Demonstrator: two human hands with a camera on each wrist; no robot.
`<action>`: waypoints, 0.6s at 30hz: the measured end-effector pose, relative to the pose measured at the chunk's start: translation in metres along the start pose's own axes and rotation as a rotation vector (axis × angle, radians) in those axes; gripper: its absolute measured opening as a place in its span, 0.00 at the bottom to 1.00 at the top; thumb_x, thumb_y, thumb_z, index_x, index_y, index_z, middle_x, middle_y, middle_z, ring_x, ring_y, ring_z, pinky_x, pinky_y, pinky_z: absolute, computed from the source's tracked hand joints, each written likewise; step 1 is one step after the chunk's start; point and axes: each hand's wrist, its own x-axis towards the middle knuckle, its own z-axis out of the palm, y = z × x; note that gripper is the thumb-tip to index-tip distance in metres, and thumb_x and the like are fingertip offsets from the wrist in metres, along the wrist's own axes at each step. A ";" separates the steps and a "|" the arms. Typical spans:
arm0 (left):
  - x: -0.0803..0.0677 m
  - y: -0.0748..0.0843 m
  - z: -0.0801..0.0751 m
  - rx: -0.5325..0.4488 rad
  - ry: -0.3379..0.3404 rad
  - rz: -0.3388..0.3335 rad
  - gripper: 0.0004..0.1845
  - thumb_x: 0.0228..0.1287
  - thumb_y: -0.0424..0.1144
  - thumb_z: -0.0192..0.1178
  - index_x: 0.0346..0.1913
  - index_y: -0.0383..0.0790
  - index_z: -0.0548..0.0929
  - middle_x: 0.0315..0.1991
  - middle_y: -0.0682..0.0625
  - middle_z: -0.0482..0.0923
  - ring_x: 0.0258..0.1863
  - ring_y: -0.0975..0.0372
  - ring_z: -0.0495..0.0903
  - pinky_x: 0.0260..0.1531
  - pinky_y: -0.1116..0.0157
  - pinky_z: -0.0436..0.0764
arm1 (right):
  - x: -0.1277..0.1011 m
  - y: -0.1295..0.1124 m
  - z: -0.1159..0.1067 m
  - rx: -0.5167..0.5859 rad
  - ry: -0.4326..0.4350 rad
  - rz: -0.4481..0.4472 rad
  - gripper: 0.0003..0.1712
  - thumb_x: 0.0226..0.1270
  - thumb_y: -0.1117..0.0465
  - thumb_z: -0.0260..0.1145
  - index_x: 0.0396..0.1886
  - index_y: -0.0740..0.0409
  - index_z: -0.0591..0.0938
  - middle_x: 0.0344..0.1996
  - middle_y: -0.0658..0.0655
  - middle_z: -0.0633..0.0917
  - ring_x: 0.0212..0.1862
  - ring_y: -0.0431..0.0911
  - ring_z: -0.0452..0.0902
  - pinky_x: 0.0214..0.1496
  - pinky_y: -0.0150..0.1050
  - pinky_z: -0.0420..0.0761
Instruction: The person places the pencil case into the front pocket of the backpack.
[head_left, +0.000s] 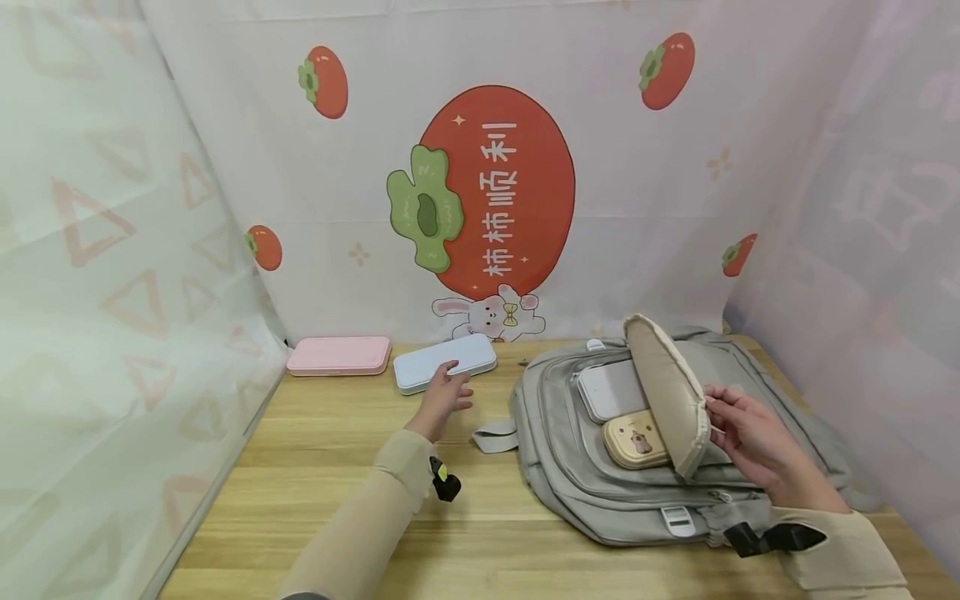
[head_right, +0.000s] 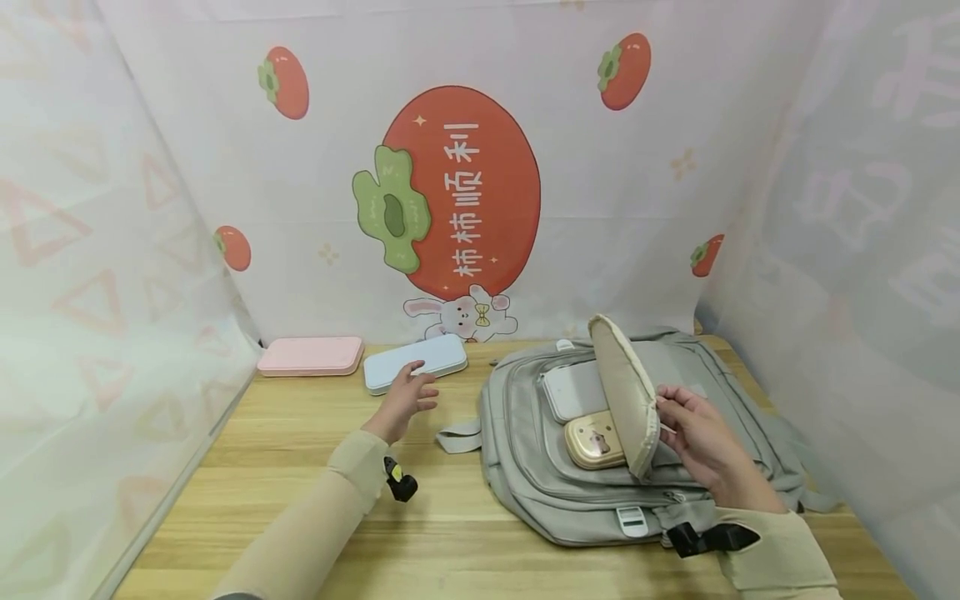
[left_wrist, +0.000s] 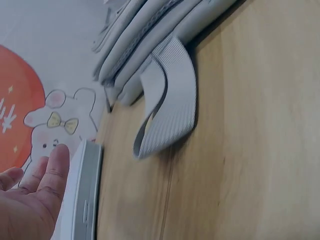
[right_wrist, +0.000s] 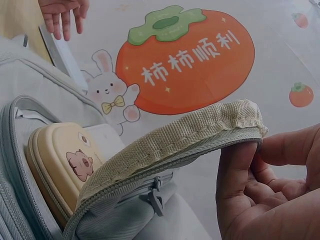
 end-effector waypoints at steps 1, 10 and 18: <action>0.001 0.001 -0.004 -0.002 0.005 0.002 0.31 0.80 0.37 0.50 0.79 0.31 0.57 0.67 0.29 0.67 0.62 0.38 0.74 0.51 0.54 0.84 | 0.000 0.000 0.000 -0.002 0.001 -0.001 0.16 0.84 0.69 0.48 0.42 0.53 0.81 0.36 0.49 0.83 0.38 0.38 0.81 0.37 0.30 0.81; 0.006 0.006 -0.042 0.010 0.054 0.000 0.32 0.80 0.38 0.51 0.79 0.30 0.56 0.68 0.28 0.67 0.64 0.35 0.72 0.52 0.55 0.84 | 0.000 0.000 -0.001 -0.004 -0.003 -0.005 0.15 0.84 0.69 0.48 0.43 0.54 0.81 0.37 0.49 0.83 0.38 0.38 0.80 0.37 0.30 0.81; 0.013 0.018 -0.074 0.112 0.038 -0.039 0.34 0.81 0.39 0.49 0.80 0.28 0.52 0.71 0.27 0.63 0.66 0.36 0.70 0.59 0.50 0.80 | -0.001 0.001 -0.001 0.001 -0.014 -0.005 0.15 0.85 0.69 0.48 0.43 0.54 0.81 0.37 0.49 0.84 0.38 0.38 0.81 0.37 0.30 0.81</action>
